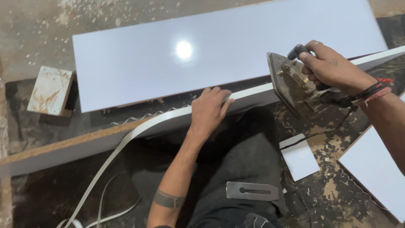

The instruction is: The person sits on the floor with a white panel across their lap and applies white edge banding tape to the panel's long edge. They press the tape with a heated edge-banding iron along the edge, press the warmed tape down by hand, and trim the overhanging tape ends with a utility knife, repeating along the edge.

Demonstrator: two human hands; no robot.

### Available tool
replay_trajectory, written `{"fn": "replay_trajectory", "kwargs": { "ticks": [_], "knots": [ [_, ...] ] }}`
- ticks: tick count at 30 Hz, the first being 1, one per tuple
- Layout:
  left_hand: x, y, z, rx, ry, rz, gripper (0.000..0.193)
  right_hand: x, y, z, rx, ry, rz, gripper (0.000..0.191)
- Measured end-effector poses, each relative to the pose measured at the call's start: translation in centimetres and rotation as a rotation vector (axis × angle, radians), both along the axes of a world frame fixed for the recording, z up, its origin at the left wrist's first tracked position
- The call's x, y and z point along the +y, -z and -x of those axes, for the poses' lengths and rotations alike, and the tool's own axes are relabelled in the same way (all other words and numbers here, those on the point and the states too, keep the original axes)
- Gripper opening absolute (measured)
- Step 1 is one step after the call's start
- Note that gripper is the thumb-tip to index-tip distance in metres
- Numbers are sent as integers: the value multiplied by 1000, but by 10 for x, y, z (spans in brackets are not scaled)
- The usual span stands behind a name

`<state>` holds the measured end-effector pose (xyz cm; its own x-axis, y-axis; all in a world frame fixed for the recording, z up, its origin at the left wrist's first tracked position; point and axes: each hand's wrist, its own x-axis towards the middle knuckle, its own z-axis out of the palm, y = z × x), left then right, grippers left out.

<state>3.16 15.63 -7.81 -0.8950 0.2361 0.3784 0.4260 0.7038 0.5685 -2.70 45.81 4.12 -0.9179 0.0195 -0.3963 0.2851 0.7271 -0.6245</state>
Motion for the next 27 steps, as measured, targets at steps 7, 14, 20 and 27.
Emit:
{"fn": "replay_trajectory", "kwargs": {
  "ticks": [7, 14, 20, 27],
  "knots": [
    [-17, -3, -2, -48, 25, 5, 22, -92, -10, -5, -1, -228, -242, 49],
    [-92, -5, -18, 50, -12, 165, 21, -171, -16, -10, 1, -352, -267, 49],
    [-144, -9, -32, 297, -44, 455, 28, -219, -11, -13, 31, -452, -267, 48],
    [-174, -4, -33, 351, 27, 533, 33, -247, -9, -19, 56, -513, -216, 46]
  ]
}}
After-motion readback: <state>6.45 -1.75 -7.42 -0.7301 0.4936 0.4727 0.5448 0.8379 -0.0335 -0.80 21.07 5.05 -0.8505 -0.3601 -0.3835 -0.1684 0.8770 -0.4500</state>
